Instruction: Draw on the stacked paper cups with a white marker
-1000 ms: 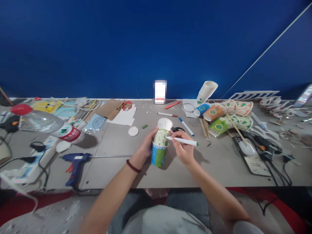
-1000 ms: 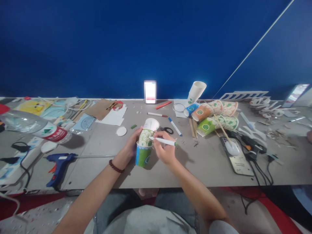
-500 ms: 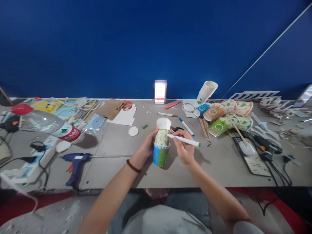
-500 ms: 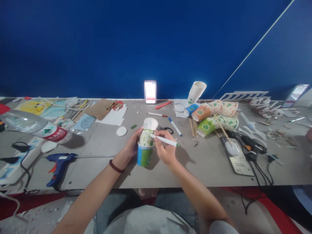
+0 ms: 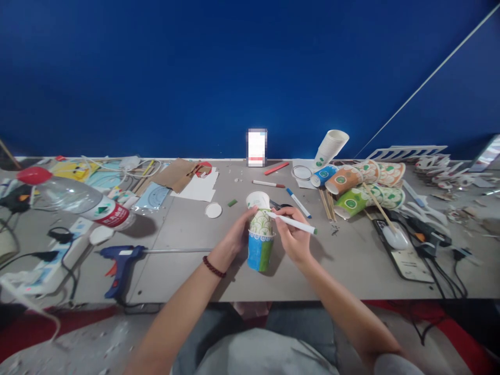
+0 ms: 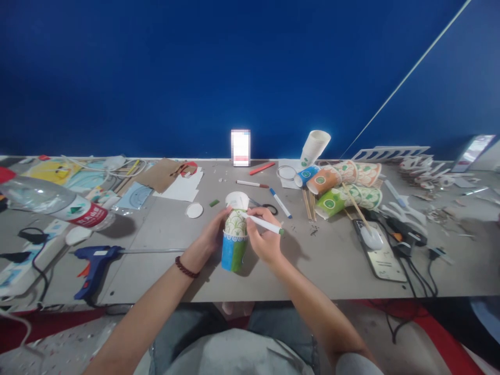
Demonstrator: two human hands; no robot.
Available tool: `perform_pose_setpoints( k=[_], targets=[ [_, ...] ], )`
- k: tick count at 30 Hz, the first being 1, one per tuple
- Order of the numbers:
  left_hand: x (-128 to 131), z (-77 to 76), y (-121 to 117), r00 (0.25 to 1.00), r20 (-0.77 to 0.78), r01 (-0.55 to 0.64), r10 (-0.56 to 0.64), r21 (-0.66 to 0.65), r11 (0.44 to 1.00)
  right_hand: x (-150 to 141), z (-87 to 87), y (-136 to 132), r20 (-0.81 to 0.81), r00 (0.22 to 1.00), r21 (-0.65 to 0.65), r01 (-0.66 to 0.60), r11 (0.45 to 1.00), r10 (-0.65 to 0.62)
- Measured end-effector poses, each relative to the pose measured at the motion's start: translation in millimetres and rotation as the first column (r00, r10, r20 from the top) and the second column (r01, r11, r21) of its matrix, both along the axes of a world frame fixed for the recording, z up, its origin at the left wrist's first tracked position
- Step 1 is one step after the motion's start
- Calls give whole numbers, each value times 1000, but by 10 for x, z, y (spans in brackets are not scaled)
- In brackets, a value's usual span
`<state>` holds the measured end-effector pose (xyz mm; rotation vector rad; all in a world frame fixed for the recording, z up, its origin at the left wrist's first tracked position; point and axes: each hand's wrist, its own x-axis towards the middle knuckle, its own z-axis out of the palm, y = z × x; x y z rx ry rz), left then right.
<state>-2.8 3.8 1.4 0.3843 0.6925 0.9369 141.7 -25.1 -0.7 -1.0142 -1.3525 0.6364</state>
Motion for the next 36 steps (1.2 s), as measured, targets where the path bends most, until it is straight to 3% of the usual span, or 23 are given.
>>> perform_pose_setpoints(
  k=[12, 29, 36],
  targets=[
    [9, 43, -12, 995, -42, -91, 90, -35, 995, 0, -4, 6, 25, 1000, -36, 14, 999, -13],
    [5, 32, -13, 998, 27, -53, 53, 9, 999, -7, -12, 8, -73, 996, -7, -58, 998, 57],
    [9, 51, -14, 998, 41, -47, 47, 12, 999, 2, -8, -1, -18, 1000, -24, 5, 1000, -5]
  ],
)
